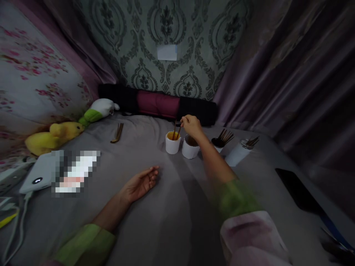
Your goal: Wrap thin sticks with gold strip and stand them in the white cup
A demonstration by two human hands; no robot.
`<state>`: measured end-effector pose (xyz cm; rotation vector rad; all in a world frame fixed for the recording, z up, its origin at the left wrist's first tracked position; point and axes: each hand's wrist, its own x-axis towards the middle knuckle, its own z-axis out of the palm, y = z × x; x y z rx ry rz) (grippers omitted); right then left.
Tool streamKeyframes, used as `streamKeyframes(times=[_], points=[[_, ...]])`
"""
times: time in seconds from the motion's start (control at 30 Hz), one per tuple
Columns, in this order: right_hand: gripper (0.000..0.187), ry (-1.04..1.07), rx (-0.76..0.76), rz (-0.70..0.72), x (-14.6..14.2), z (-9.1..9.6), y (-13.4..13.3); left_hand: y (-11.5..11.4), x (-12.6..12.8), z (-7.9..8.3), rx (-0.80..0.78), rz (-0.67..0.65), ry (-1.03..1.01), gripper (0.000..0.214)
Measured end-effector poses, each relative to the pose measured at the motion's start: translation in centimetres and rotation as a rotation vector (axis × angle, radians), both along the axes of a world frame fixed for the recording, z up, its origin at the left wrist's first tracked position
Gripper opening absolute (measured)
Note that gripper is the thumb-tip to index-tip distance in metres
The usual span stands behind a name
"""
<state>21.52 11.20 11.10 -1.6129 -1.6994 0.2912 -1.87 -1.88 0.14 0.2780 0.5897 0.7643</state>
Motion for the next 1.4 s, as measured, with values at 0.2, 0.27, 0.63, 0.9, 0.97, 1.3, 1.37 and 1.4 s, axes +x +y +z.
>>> streamKeyframes(times=[0.2, 0.27, 0.63, 0.9, 0.97, 1.3, 1.37, 1.4], points=[[0.026, -0.023, -0.045, 0.038, -0.8, -0.2, -0.1, 0.1, 0.0, 0.0, 0.005, -0.007, -0.012, 0.015], [0.026, -0.037, -0.060, 0.046, -0.9, -0.3, 0.0, 0.1, 0.0, 0.0, 0.008, -0.010, -0.007, 0.015], [0.027, -0.034, -0.084, 0.015, -0.9, -1.2, 0.7, 0.2, -0.1, -0.4, 0.017, -0.014, -0.008, 0.015], [0.025, -0.075, -0.095, -0.004, -1.0, -1.0, 0.7, 0.1, 0.0, -0.1, -0.007, -0.015, -0.014, 0.016], [0.025, -0.105, -0.083, -0.010, -1.1, -0.5, 0.7, 0.1, 0.0, -0.1, -0.005, -0.015, -0.008, 0.016], [0.028, -0.137, -0.138, -0.040, -1.7, -1.3, 0.6, 0.2, 0.0, -0.4, 0.011, -0.018, -0.012, 0.016], [0.028, -0.139, -0.144, -0.043, -1.6, -1.5, 0.7, 0.2, 0.0, -0.4, 0.016, -0.020, -0.013, 0.017], [0.028, -0.137, -0.148, -0.041, -1.5, -1.6, 0.7, 0.2, 0.0, -0.5, 0.017, -0.020, -0.014, 0.017]])
